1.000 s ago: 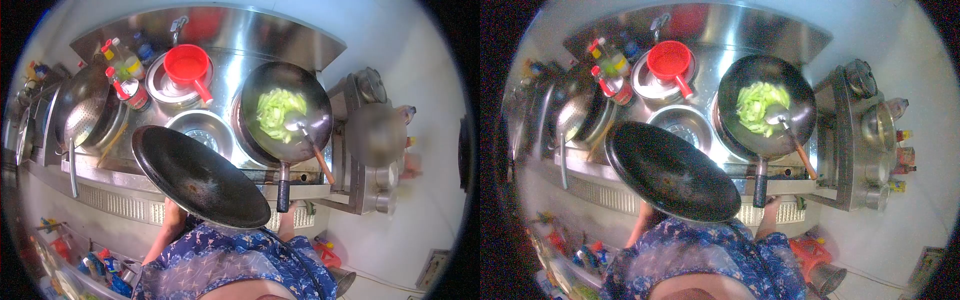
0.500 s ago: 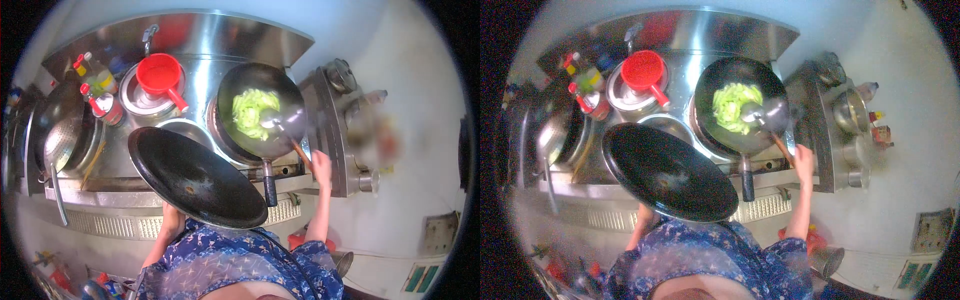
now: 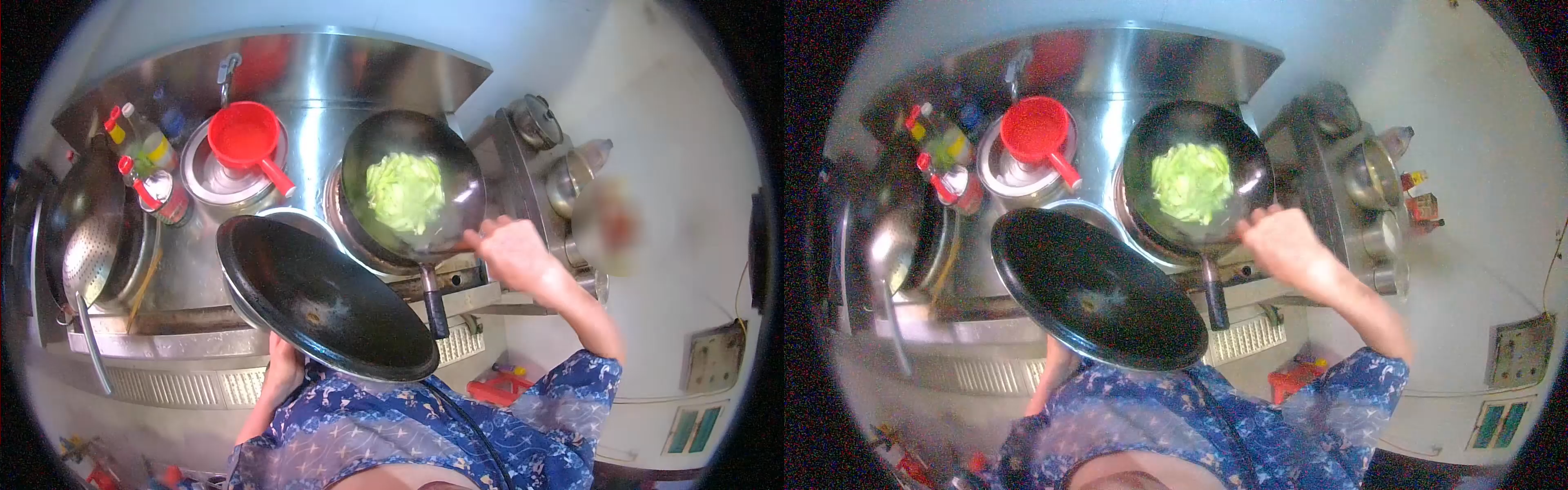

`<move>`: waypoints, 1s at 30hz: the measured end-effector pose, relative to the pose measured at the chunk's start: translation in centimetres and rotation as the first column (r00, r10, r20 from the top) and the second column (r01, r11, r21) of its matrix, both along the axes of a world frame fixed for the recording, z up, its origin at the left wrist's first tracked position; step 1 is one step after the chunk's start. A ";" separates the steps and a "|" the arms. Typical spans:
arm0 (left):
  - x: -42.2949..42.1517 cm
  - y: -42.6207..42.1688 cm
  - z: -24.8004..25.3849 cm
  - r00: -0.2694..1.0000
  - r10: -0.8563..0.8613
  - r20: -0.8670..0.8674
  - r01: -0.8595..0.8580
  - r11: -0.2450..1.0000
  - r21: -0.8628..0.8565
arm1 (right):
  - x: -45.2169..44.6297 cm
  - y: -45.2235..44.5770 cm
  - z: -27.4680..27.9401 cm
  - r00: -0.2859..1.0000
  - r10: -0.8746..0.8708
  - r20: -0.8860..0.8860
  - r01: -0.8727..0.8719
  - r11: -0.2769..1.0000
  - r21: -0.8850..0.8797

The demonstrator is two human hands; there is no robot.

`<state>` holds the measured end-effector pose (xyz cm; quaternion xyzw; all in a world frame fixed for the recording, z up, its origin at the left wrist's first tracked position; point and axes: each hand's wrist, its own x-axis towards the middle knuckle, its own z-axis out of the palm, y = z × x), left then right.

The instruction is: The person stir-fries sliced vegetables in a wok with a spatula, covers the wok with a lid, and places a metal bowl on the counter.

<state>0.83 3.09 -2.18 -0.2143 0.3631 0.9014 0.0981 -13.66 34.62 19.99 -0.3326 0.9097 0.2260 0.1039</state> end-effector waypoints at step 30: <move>0.2 -0.5 0.4 1.000 0.007 -0.010 -0.006 0.995 0.101 | -10.4 6.6 -6.8 0.954 -0.069 -0.293 0.080 0.996 0.027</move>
